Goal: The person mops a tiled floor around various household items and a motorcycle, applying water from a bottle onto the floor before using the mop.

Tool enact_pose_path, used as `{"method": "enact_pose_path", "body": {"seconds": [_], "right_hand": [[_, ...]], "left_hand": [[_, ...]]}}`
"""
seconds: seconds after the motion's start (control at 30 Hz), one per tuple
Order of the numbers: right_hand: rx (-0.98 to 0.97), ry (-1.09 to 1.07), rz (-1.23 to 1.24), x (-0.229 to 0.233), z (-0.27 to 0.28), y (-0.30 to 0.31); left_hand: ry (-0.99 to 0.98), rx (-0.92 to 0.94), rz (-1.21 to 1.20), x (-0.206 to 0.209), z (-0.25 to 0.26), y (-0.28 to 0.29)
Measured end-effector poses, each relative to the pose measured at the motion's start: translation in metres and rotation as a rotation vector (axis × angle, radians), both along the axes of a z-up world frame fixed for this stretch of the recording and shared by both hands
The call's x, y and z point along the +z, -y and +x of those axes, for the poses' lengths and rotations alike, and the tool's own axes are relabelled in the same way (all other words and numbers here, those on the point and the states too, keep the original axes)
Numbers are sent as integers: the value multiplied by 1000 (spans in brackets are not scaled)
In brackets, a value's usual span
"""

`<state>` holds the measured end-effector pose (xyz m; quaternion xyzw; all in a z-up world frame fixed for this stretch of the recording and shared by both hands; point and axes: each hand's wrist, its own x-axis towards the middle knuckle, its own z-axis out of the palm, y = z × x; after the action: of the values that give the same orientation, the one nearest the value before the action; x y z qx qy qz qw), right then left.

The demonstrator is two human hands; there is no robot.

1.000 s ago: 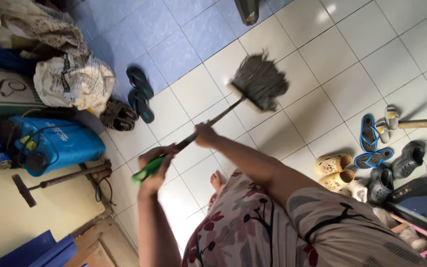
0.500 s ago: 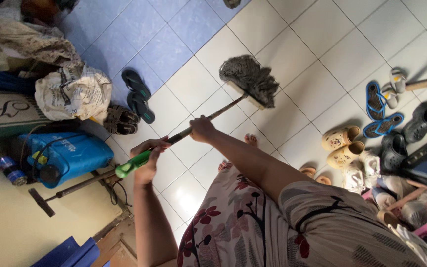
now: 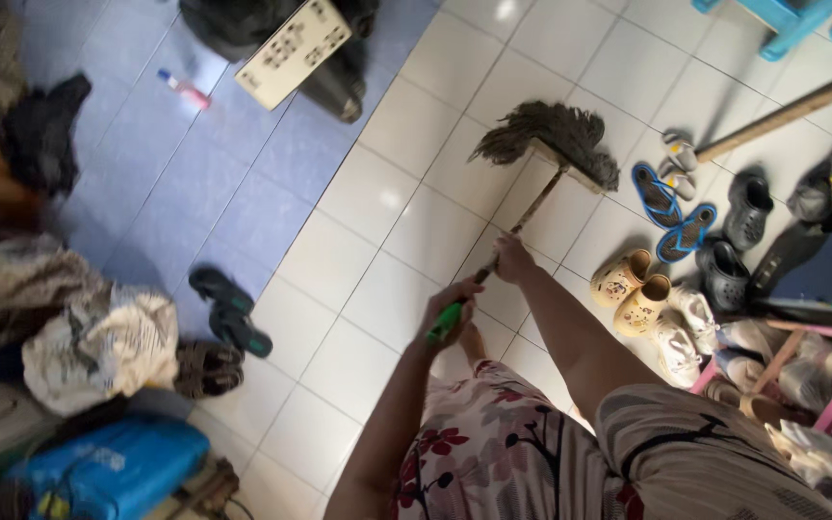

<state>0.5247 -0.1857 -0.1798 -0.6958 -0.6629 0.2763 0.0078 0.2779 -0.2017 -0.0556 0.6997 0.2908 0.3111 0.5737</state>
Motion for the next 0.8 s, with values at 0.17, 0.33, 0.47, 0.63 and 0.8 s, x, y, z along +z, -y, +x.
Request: {"method": "enact_pose_path", "body": {"seconds": [0.17,0.33,0.47,0.63,0.8], "right_hand": [[-215,86,199,1,50,23],[-112,29,129,-10,25,18],[-280,-105,145,1,-49,8],[-405,-203,-128,76,-169,-13],[-270,-197,-148,130,-262,-15]], "left_hand": [[112,-78,-17,17,56,-1],[-173,-146,-196,58,30,-27],[-173,-116,31,99,-29,-49],[-238,-130,53,166,-117,-69],[-226,-211,102,213,-192,-90]]}}
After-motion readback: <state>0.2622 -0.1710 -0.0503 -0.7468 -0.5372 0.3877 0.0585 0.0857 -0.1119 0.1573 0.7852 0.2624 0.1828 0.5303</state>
